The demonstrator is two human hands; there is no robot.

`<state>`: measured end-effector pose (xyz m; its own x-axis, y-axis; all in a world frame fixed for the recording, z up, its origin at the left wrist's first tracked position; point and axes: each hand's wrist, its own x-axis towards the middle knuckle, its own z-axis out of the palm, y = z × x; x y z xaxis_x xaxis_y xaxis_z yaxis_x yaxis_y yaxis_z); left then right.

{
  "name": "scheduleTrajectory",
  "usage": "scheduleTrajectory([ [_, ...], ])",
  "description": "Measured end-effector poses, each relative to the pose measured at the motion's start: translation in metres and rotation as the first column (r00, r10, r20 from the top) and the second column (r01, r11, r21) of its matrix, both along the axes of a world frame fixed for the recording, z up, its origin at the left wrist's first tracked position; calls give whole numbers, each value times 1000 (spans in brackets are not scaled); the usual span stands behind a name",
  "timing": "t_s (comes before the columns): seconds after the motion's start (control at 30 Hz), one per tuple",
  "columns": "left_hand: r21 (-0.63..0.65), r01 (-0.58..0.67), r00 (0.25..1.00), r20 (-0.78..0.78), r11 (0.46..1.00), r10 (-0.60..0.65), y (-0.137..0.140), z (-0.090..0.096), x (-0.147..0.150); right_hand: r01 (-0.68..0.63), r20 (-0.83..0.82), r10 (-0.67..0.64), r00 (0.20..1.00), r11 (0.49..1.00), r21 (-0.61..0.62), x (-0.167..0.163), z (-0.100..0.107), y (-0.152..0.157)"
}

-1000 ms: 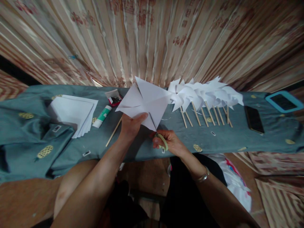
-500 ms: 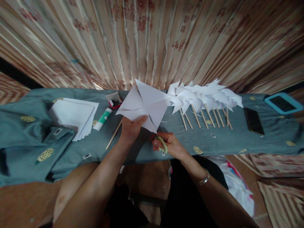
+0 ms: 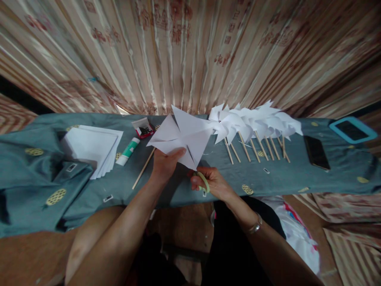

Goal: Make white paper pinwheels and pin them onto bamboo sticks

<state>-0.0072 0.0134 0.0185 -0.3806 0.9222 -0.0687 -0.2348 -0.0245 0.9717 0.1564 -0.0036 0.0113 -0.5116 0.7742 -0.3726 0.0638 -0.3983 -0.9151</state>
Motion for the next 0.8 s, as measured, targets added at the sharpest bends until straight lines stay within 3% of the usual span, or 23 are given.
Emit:
scheduleTrajectory([
  [0.4, -33, -11, 1000, 6, 999, 12, 0, 1, 1, -20, 8, 20, 1000, 1000, 19, 1, -3, 0],
  [0.8, -31, 28, 995, -96, 999, -31, -1, -1, 0, -24, 19, 23, 1000, 998, 65, 3, -5, 1],
])
